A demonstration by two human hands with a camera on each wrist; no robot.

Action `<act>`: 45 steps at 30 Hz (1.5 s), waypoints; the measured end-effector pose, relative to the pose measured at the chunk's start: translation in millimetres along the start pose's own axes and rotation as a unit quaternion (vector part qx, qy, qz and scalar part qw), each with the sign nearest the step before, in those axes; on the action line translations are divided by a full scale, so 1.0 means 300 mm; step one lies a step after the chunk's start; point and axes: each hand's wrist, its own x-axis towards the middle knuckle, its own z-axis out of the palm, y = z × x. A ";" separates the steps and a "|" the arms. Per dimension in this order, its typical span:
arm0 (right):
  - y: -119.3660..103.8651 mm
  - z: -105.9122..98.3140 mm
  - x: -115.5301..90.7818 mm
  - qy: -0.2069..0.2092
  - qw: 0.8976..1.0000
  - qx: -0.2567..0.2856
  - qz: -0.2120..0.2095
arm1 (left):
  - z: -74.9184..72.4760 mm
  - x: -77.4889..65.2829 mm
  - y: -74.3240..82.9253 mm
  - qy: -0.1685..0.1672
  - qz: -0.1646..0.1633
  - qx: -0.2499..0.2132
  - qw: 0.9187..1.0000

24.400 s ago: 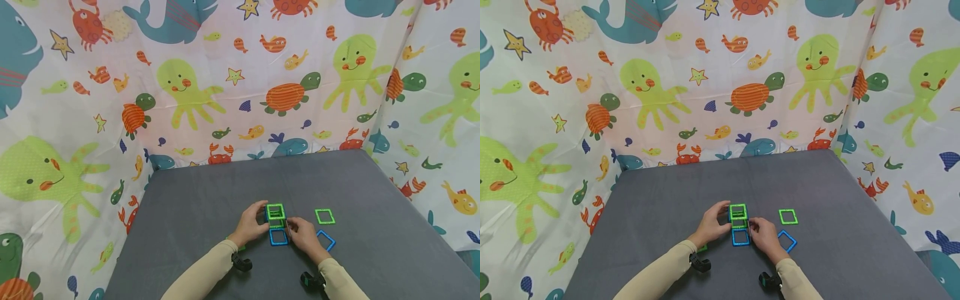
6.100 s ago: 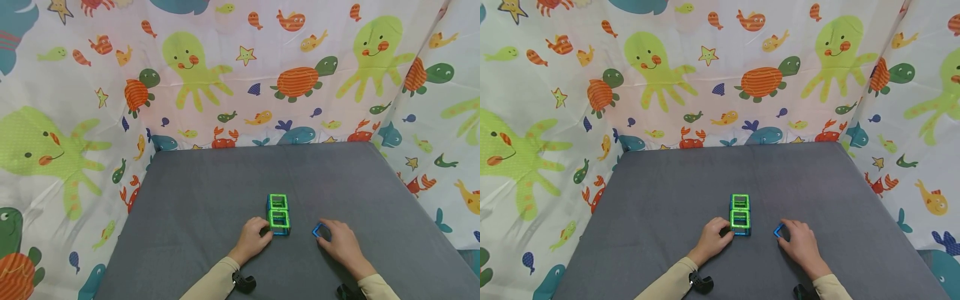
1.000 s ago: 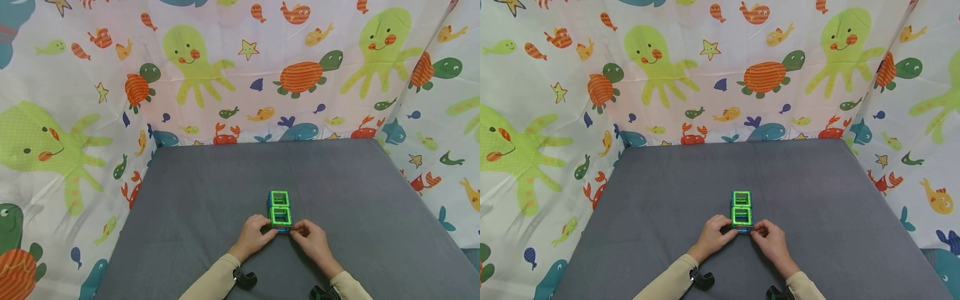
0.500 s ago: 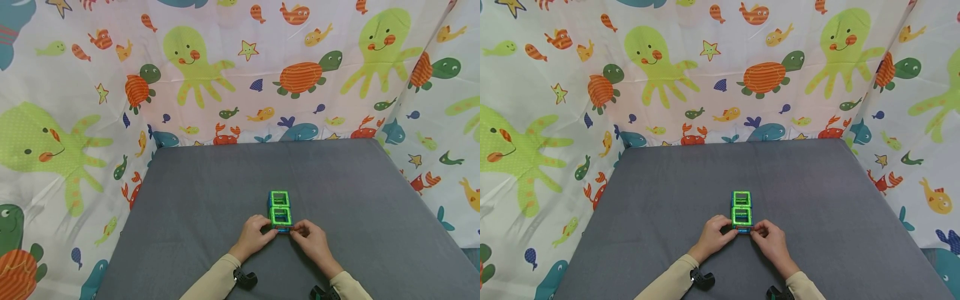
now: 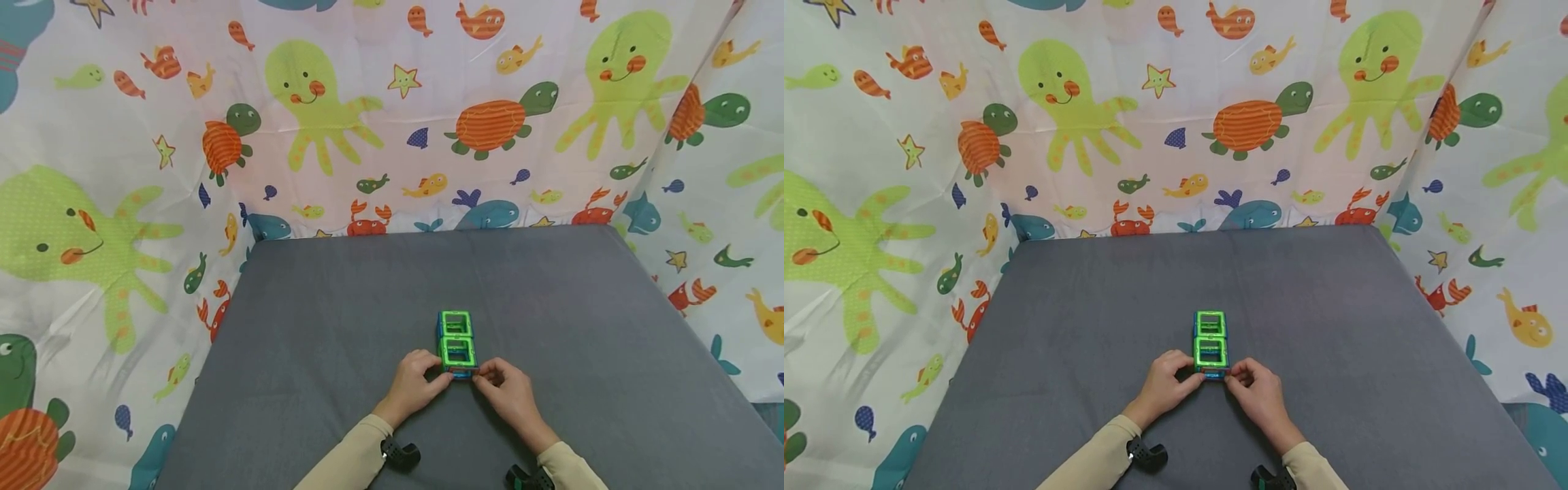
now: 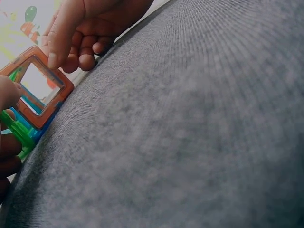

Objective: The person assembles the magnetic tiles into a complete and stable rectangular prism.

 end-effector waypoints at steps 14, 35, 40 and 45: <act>-0.013 -0.006 0.004 -0.011 1.000 -0.001 0.004 | -0.007 -0.001 0.009 0.002 -0.008 0.004 1.000; 0.012 0.005 0.001 0.000 0.999 -0.004 -0.051 | -0.016 0.001 0.006 -0.015 0.018 0.008 1.000; 0.023 0.015 -0.002 0.019 0.996 0.001 -0.087 | -0.017 0.001 0.007 -0.017 0.017 0.005 1.000; 0.015 0.016 0.001 0.016 0.994 -0.003 -0.111 | -0.015 0.003 0.005 -0.021 0.015 0.010 1.000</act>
